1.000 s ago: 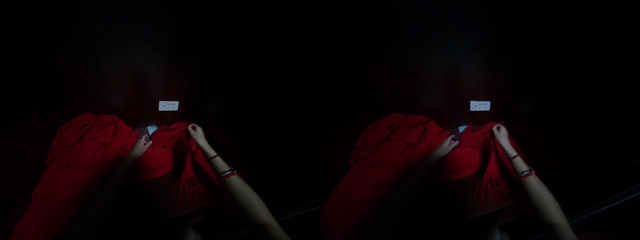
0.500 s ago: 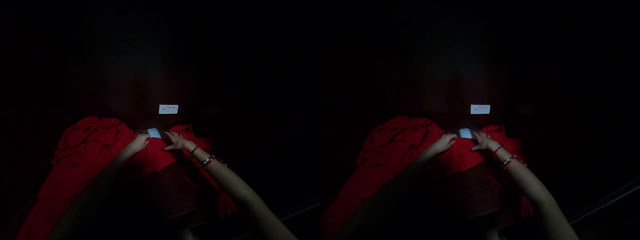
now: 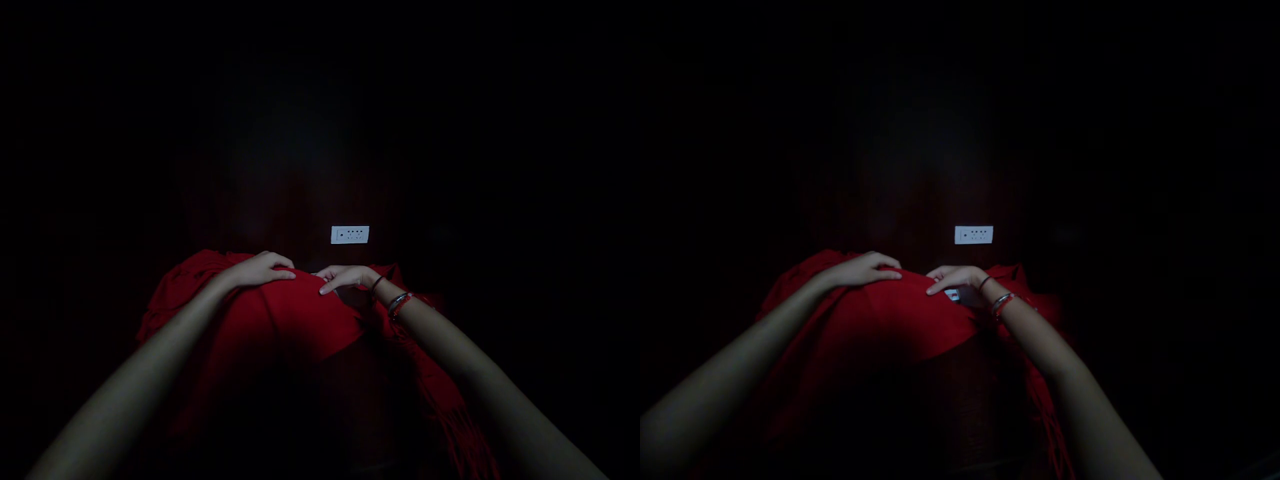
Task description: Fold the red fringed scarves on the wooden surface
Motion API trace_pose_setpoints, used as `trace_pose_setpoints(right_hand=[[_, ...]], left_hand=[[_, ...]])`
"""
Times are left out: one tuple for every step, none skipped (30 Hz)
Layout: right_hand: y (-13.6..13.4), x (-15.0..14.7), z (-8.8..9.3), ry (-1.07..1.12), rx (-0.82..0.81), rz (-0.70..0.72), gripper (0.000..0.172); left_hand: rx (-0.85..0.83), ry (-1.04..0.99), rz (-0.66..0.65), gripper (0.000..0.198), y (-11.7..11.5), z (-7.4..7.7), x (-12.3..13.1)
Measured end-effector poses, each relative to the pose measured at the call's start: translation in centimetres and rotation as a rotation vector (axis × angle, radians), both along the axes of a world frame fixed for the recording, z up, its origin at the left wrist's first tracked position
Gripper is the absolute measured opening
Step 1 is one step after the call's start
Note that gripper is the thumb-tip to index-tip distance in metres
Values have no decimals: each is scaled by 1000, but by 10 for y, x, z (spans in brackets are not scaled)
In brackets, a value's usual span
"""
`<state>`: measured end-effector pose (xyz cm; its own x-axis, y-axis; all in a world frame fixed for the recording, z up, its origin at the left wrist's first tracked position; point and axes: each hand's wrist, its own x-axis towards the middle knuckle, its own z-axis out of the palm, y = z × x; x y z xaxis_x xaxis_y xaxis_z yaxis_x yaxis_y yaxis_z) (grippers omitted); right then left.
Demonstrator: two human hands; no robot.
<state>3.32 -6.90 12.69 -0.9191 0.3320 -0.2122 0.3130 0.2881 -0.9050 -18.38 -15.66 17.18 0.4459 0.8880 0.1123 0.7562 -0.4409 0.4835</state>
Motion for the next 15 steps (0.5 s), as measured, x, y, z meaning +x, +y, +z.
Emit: trace_pose_setpoints(right_hand=[[-1,3,4,45,-11,-54,38],[-1,8,9,79,5,-104,35],[0,13,16,91,54,-147,32],[2,19,23,81,128,-183,29],[3,25,31,46,221,-208,26],[5,31,39,-7,333,-224,23],[7,37,48,-70,463,-235,21],[9,42,57,-131,610,-249,18],[10,47,66,-181,768,-276,16],[11,53,75,-211,924,-324,14],[12,58,84,-219,1069,-397,14],[12,62,93,-209,1195,-491,16],[12,67,104,-185,1296,-600,19],[11,71,115,-149,1372,-717,23],[10,75,128,-110,1426,-831,26]], left_hand=[[12,18,19,21,1,6,-4],[14,37,34,21,1,11,-8],[5,53,47,21,2,17,-11],[-14,62,57,21,2,23,-14],[-42,66,68,23,2,27,-17],[-79,67,78,25,2,30,-20],[-115,71,90,27,3,30,-23],[-145,85,109,30,5,29,-27],[-157,108,140,31,8,26,-31],[-148,140,186,30,12,21,-36],[-117,178,246,28,17,16,-40],[-69,216,318,25,21,10,-45],[-13,246,396,22,25,7,-49],[42,264,469,20,28,5,-52],[94,267,538,22,30,7,-54]])
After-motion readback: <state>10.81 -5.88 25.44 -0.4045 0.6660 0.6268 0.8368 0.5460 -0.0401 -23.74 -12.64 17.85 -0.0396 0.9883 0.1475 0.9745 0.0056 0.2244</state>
